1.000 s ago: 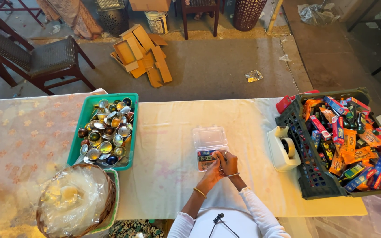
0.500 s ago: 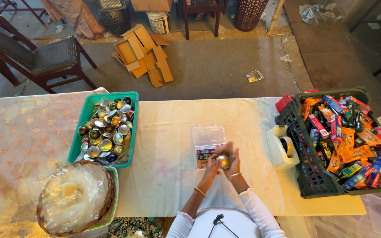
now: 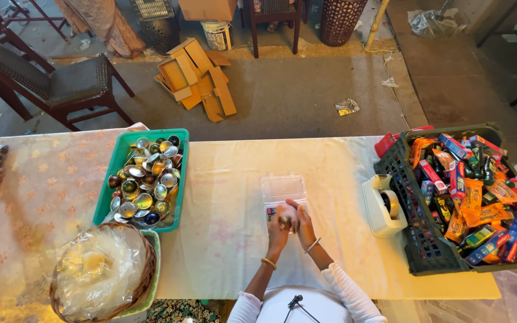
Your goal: Packing snack items and small objects like lighters into plastic containers for distribution.
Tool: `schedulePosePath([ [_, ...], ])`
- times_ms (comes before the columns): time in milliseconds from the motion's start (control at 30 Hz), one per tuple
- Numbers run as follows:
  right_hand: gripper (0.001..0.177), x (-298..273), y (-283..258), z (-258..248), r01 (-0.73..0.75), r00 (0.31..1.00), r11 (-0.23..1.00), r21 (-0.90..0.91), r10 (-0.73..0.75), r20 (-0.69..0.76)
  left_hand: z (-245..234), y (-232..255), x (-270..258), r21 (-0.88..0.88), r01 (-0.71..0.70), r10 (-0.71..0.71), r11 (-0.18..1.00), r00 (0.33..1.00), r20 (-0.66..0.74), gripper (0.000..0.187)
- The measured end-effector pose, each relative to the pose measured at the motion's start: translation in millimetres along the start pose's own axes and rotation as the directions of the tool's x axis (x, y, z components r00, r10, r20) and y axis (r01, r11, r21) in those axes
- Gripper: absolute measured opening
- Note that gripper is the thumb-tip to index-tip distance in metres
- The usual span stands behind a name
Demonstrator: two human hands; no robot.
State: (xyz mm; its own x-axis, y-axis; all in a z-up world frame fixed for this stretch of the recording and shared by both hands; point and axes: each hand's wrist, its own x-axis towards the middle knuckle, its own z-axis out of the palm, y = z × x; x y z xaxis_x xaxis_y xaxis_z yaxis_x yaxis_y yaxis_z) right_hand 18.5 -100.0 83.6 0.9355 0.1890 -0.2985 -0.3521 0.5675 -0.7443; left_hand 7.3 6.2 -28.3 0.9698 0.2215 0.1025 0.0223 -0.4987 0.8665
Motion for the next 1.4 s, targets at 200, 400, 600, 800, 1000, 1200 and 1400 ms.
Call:
schedulePosePath([
  [200,0.044,4.3,-11.3,3.8,0.375,0.922,0.656,-0.655,-0.341,0.186,-4.9,12.2,-5.8,-0.722,0.608,-0.239,0.329,0.794,0.559,0.033],
  [400,0.043,-3.3,-9.2,6.3,0.451,0.857,0.301,-0.840,-0.410,0.313,2.0,4.5,0.9,-0.844,0.536,-0.267,0.017,0.816,0.513,0.028],
  [600,0.043,18.0,17.7,-19.1,0.471,0.850,0.380,-0.796,-0.436,0.295,5.5,-8.2,-2.4,-0.763,0.633,-0.257,0.129,0.765,0.591,0.030],
  [800,0.047,-5.5,7.4,3.4,0.415,0.907,0.578,-0.703,-0.324,0.270,20.0,-19.8,-3.3,-0.855,0.506,-0.337,0.110,0.829,0.447,0.030],
  [1000,0.045,-20.4,-4.9,28.3,0.640,0.743,0.164,-0.750,-0.380,0.551,-12.2,6.8,3.7,-0.851,0.514,-0.389,-0.105,0.766,0.511,0.047],
  [1200,0.060,5.6,23.2,-3.1,0.513,0.854,0.415,-0.752,-0.340,0.394,-16.4,15.2,6.8,-0.863,0.456,-0.338,0.217,0.865,0.372,0.040],
  [1400,0.069,25.0,50.5,-57.9,-0.033,0.998,0.992,-0.122,0.040,0.058,-59.6,79.5,14.1,-0.532,-0.027,0.064,0.846,0.997,0.051,0.051],
])
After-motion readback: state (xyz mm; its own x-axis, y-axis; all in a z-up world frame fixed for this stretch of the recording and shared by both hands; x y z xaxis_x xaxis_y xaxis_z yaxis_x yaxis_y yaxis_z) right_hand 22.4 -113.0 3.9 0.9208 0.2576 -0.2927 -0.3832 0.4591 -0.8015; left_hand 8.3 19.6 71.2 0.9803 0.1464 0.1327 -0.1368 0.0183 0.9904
